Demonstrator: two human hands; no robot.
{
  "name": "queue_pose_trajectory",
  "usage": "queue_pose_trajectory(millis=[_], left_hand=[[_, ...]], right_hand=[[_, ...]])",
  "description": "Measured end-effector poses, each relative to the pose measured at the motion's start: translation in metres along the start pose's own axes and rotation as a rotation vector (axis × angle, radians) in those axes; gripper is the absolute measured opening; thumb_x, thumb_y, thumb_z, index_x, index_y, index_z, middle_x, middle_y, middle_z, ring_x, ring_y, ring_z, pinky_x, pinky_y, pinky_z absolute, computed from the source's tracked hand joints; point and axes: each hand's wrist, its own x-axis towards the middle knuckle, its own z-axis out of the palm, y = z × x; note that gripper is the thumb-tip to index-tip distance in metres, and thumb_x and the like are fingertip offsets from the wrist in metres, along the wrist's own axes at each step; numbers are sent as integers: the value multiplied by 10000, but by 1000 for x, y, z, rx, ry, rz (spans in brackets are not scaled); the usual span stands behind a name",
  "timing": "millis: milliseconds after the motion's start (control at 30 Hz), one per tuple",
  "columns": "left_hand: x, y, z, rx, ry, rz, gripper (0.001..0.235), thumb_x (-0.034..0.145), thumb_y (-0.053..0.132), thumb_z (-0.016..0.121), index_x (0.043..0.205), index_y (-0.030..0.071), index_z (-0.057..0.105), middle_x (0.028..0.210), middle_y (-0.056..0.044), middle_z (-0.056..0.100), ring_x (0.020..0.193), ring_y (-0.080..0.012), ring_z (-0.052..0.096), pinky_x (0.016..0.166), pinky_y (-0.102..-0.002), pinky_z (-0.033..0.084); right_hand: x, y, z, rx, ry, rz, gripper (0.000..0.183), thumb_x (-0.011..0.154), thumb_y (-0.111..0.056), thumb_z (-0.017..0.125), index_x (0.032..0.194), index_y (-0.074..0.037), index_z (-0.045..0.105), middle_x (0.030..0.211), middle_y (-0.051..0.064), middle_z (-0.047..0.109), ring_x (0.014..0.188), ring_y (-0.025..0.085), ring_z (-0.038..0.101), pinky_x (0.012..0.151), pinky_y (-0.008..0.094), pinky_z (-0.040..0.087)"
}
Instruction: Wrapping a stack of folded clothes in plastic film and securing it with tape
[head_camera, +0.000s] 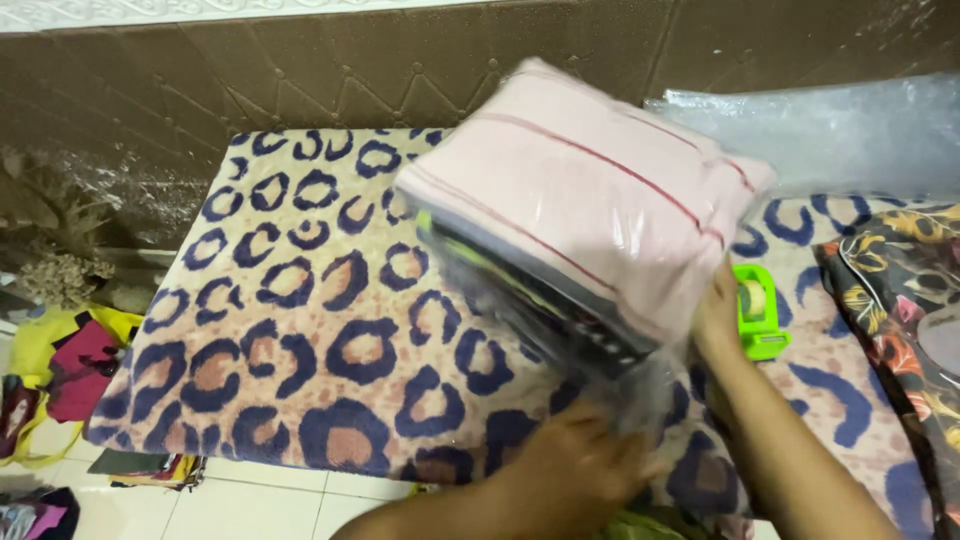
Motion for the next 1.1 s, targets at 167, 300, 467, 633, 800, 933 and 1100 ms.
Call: queue_pose_trajectory(millis=[167, 300, 467, 633, 800, 933, 1100], left_hand=[[56, 0, 77, -119, 67, -269, 271, 1045, 159, 602, 1198, -65, 604, 684, -160, 593, 641, -369, 610, 759, -484, 523], [67, -11, 22, -182, -134, -331, 627, 955, 359, 603, 1417, -59, 529, 1238, -275, 698, 1092, -396, 688, 891, -476, 540], [110, -58, -54, 535, -105, -10, 1135, 663, 585, 1047, 1557, 295, 410, 1535, 8, 571, 1391, -231, 612, 1040, -410, 509], [171, -90, -28, 527, -154, 287, 279, 984, 152, 734, 1092, 230, 489, 1106, -27, 451, 1119, -249, 443, 1216, -587, 379], [195, -119, 36, 363, 17, 387, 360, 650, -195, 522, 517, 133, 454, 477, -73, 366, 455, -189, 261, 1098, -751, 370], [232, -113, 7, 160, -481, 238, 183, 628, 90, 639, 557, 256, 663, 590, -19, 648, 558, -319, 632, 1111, -709, 246], [252, -132, -18, 174, -575, 151, 182, 448, 194, 773, 535, 353, 753, 570, 16, 720, 627, -295, 723, 1091, -610, 308]], right_hand=[[26, -28, -2, 78, -145, 71, 545, 951, -154, 418, 1474, -25, 496, 1495, 138, 526, 1360, 221, 449, 1156, 325, 299], [39, -57, -24, 144, -252, 139, 519, 959, -245, 513, 1448, -77, 561, 1472, 71, 574, 1339, 164, 491, 1130, 298, 348], [-8, -167, -74, 81, -189, 254, 627, 981, -454, 414, 1453, -66, 556, 1384, 116, 643, 1236, 253, 640, 889, 396, 496], [-73, -179, -92, -666, -310, 257, 523, 731, -400, 678, 1228, -246, 634, 1202, 43, 706, 1104, 234, 684, 868, 413, 554], [-122, -144, -92, -1190, -277, -104, 224, 959, -542, 508, 991, -397, 676, 844, 21, 706, 680, 326, 714, 561, 493, 523], [-120, -176, -60, -1131, -178, -547, 245, 988, -316, 595, 767, -220, 549, 644, 43, 544, 560, 283, 578, 490, 425, 415], [-114, -184, -15, -1158, -209, -669, 341, 1040, -342, 575, 730, -211, 521, 622, 41, 547, 588, 281, 593, 507, 427, 455]])
